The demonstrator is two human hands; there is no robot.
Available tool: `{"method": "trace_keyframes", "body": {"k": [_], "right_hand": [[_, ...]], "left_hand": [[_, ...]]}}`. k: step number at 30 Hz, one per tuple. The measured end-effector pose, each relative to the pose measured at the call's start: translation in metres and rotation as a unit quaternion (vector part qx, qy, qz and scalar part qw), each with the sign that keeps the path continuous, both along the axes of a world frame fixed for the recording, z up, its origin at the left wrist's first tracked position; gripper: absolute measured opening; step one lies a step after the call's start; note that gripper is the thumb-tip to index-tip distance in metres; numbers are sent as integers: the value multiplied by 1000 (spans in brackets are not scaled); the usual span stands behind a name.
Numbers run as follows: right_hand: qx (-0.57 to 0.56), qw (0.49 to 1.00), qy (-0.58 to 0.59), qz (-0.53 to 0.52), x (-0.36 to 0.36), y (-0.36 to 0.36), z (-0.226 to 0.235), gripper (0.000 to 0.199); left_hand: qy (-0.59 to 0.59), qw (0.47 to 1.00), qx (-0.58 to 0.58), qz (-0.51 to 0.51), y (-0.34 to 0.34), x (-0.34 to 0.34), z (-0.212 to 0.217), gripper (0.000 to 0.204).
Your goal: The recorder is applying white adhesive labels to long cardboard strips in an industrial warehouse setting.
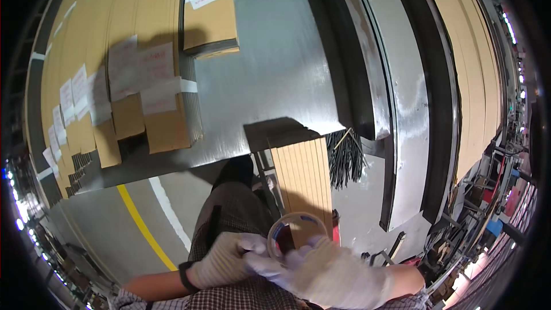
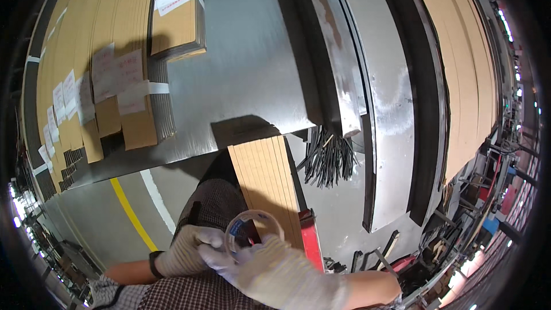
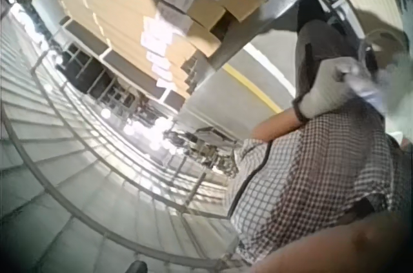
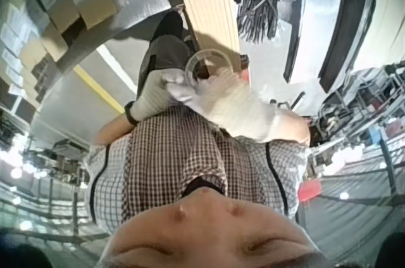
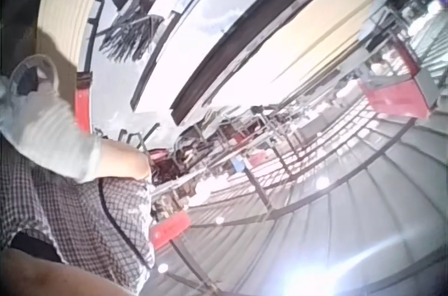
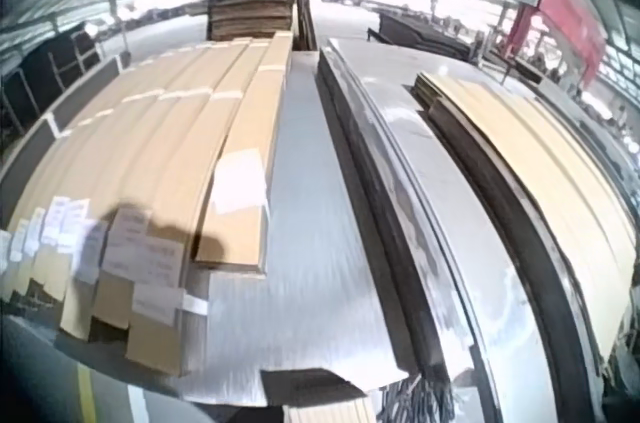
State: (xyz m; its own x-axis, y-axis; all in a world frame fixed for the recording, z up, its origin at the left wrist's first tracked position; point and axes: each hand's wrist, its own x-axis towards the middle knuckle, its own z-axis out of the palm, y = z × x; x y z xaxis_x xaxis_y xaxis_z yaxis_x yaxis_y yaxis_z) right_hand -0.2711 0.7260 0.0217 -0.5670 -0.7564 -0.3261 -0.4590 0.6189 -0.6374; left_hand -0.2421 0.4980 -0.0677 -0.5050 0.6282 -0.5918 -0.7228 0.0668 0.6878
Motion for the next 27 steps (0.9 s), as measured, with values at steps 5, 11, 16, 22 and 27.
{"method": "trace_keyframes", "body": {"k": [5,11,16,22,27], "right_hand": [[115,950,-14,-291,-9,119,-70,19],[-232,805,-217,-501,38,98,-204,26],[-160,764,-80,-619,50,62,-162,42],[-188,685,-114,-695,62,-27,-126,104],[-40,797,100,-594,77,-19,-135,101]], "left_hand": [[80,985,-144,-52,-20,-27,-88,9],[354,921,-58,-152,54,-3,-310,39],[359,915,-18,-182,75,-10,-283,37],[87,994,61,-22,-33,-6,-222,16],[254,965,-57,4,26,-22,-36,22]]}}
